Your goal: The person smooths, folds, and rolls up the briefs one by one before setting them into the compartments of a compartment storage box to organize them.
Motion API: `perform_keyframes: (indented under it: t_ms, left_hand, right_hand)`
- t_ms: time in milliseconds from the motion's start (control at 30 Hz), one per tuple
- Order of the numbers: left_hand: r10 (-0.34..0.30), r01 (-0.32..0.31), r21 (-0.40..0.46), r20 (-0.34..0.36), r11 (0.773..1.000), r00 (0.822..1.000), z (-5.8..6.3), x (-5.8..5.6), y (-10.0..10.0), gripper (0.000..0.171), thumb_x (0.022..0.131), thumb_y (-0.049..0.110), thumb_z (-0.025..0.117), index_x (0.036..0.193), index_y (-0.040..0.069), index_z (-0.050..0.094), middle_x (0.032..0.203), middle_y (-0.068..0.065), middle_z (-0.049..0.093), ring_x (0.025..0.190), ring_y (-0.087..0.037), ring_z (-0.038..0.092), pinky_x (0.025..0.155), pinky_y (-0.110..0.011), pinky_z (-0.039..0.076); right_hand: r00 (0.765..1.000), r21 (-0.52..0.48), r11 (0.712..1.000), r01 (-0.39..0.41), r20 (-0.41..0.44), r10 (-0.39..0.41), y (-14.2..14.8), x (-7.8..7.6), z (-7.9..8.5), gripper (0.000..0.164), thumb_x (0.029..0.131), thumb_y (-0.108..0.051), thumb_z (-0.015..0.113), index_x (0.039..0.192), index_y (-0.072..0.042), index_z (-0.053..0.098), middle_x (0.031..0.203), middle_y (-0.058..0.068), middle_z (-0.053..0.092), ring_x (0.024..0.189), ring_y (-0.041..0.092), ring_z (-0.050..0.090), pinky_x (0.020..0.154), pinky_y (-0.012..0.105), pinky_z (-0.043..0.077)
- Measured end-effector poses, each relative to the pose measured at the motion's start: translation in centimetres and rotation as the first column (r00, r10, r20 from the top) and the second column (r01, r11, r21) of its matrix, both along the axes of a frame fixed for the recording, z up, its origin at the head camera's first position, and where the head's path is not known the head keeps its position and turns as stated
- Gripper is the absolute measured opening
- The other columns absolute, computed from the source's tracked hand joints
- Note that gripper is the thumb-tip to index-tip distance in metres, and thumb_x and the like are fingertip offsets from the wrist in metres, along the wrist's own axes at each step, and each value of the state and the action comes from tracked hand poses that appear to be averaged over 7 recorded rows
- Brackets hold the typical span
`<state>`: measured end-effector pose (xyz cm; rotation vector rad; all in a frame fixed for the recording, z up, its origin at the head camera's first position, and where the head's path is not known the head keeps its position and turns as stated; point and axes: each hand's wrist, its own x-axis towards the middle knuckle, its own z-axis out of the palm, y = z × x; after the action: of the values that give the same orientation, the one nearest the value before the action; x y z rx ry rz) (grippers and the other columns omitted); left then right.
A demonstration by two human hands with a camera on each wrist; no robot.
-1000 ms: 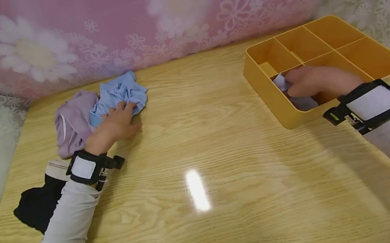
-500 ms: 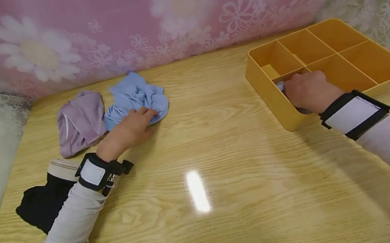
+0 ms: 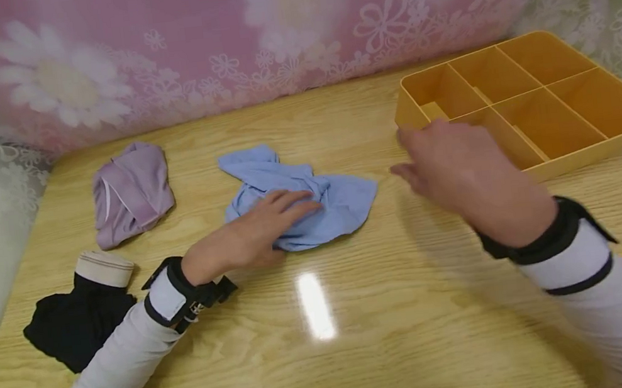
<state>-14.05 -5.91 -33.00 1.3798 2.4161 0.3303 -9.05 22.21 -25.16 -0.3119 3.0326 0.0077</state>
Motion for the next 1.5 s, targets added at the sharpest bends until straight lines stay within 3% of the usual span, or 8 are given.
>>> perform_keyframes:
  t_ms: [100,200,400,500,633,733,1133,1500]
  left_hand:
    - [0.201,-0.209,-0.139,-0.07,0.968,0.977,0.3,-0.8,-0.9,0.08,0.086,0.011,0.07,0.152,0.013,0.025,0.154,-0.016,0.023,0.138,-0.041,0.023,0.105,-0.061,0.027]
    - [0.28,-0.293,-0.236,-0.088,0.927,0.956,0.0,-1.2,-1.8,0.071,0.092,0.023,0.066,0.149,0.005,0.028,0.149,-0.021,0.028,0.132,-0.045,0.029,0.099,-0.059,0.036]
    - [0.128,-0.147,-0.071,-0.222,0.987,0.967,-0.9,-1.6,-2.2,0.039,0.094,0.012,0.061,0.127,-0.004,0.05,0.121,-0.021,0.052,0.11,-0.036,0.049,0.094,-0.046,0.042]
    - [0.099,-0.108,-0.047,-0.168,0.993,0.981,-0.5,-2.0,-2.2,0.05,0.091,0.015,0.067,0.133,-0.003,0.046,0.128,-0.02,0.051,0.119,-0.032,0.046,0.101,-0.044,0.036]
    - [0.126,-0.127,-0.092,-0.01,0.988,0.992,0.5,-2.2,-2.4,0.078,0.086,0.016,0.073,0.147,-0.002,0.027,0.148,-0.022,0.032,0.134,-0.038,0.032,0.109,-0.045,0.029]
    - [0.149,-0.146,-0.112,0.014,0.983,0.989,0.8,-2.3,-2.4,0.079,0.085,0.01,0.073,0.148,-0.001,0.025,0.15,-0.021,0.029,0.134,-0.039,0.031,0.108,-0.045,0.031]
    - [0.094,-0.095,0.007,-0.217,0.995,0.972,-0.4,-2.1,-2.9,0.05,0.087,0.003,0.065,0.133,-0.002,0.046,0.124,-0.022,0.051,0.109,-0.037,0.051,0.094,-0.046,0.042]
    - [0.155,-0.185,-0.146,-0.198,0.972,0.968,-0.9,-2.0,-2.0,0.048,0.095,0.011,0.06,0.139,0.003,0.042,0.139,-0.022,0.037,0.118,-0.041,0.04,0.093,-0.046,0.043]
  right_hand:
    - [0.982,-0.048,0.982,-0.185,0.031,0.186,-5.1,0.9,-2.0,0.037,0.088,-0.027,0.072,0.11,-0.001,0.059,0.082,0.012,0.064,0.067,0.028,0.061,0.051,0.044,0.048]
    - [0.942,-0.049,0.954,-0.297,0.145,0.301,-9.5,0.8,-4.3,0.038,0.088,-0.026,0.071,0.115,-0.003,0.058,0.095,0.013,0.062,0.076,0.028,0.062,0.058,0.042,0.051]
    - [0.92,0.007,0.921,-0.39,-0.043,0.39,-13.6,-1.3,-7.7,0.042,0.09,-0.026,0.069,0.119,0.001,0.055,0.104,0.018,0.053,0.077,0.028,0.056,0.054,0.036,0.051]
    - [0.92,0.059,0.926,-0.372,-0.112,0.377,-13.4,-2.2,-8.6,0.038,0.093,-0.026,0.064,0.119,0.001,0.056,0.103,0.017,0.053,0.078,0.029,0.051,0.056,0.035,0.049]
    - [0.927,0.092,0.931,-0.353,-0.1,0.361,-12.5,-2.9,-8.7,0.032,0.097,-0.021,0.056,0.121,0.0,0.058,0.102,0.016,0.057,0.085,0.031,0.051,0.065,0.039,0.048]
    - [0.932,0.085,0.935,-0.346,-0.085,0.352,-12.0,-3.3,-8.4,0.03,0.095,-0.016,0.056,0.12,-0.001,0.059,0.101,0.017,0.059,0.089,0.033,0.053,0.068,0.043,0.048]
    - [0.936,0.028,0.939,-0.342,-0.075,0.344,-11.2,-3.7,-8.7,0.034,0.089,-0.013,0.065,0.119,-0.002,0.056,0.104,0.021,0.06,0.092,0.038,0.058,0.065,0.049,0.053]
    - [0.934,-0.019,0.935,-0.355,-0.06,0.354,-10.9,-4.0,-8.9,0.03,0.088,-0.005,0.063,0.117,0.001,0.055,0.1,0.022,0.059,0.088,0.039,0.058,0.062,0.046,0.053]
